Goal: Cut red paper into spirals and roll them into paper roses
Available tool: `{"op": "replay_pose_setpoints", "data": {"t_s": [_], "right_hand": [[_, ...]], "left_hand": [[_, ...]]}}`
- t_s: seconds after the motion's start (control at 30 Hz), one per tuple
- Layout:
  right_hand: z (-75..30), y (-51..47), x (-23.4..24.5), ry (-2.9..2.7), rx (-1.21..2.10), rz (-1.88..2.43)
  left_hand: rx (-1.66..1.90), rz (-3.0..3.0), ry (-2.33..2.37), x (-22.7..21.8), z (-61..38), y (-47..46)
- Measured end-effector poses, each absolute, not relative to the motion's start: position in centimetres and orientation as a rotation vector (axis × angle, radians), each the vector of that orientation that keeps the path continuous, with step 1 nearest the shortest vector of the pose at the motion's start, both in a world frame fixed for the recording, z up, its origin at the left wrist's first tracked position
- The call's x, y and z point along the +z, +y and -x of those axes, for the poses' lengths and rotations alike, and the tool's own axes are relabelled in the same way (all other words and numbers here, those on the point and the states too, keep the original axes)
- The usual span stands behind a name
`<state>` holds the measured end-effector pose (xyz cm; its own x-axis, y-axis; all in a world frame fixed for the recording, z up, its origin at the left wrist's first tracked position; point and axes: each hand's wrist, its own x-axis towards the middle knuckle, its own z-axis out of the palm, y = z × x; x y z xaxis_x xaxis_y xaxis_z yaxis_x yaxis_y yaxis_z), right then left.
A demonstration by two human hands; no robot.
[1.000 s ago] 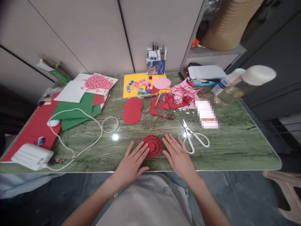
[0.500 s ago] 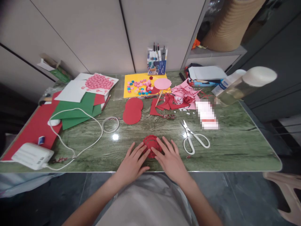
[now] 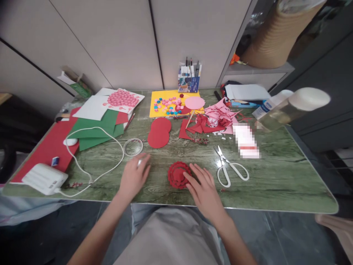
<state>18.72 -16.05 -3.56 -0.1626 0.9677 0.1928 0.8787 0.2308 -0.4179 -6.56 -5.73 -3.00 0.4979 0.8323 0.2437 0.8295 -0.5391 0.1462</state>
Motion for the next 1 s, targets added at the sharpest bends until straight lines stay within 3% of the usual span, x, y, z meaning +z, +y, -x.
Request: {"op": "replay_pose_setpoints", "data": {"t_s": [0.1,0.23,0.43,0.63,1.0], "right_hand": [[-18.9,-16.0,-3.6,-2.066,0.291,1.701],[-18.9,-15.8,-3.6,-2.044,0.269,1.689],[-18.4,-15.9,-2.5,-1.813,0.324,1.672],[-15.5,-15.8,-0.3,-1.696,0.597,1.530],[-13.7,-15.4,0.0,-1.535,0.807,1.383]], "left_hand": [[0.423,-2.596,1.841,-3.5,8.0,-2.9],[0.400,-2.474,1.901,-4.0,8.7,-0.6],[0.814,-1.803,1.347,-1.6,6.1,-3.6],[0.765,-1.313,1.012,1.0,2.2,-8.9],[0.853,-1.730,1.062,0.8,1.7,-10.7]]}}
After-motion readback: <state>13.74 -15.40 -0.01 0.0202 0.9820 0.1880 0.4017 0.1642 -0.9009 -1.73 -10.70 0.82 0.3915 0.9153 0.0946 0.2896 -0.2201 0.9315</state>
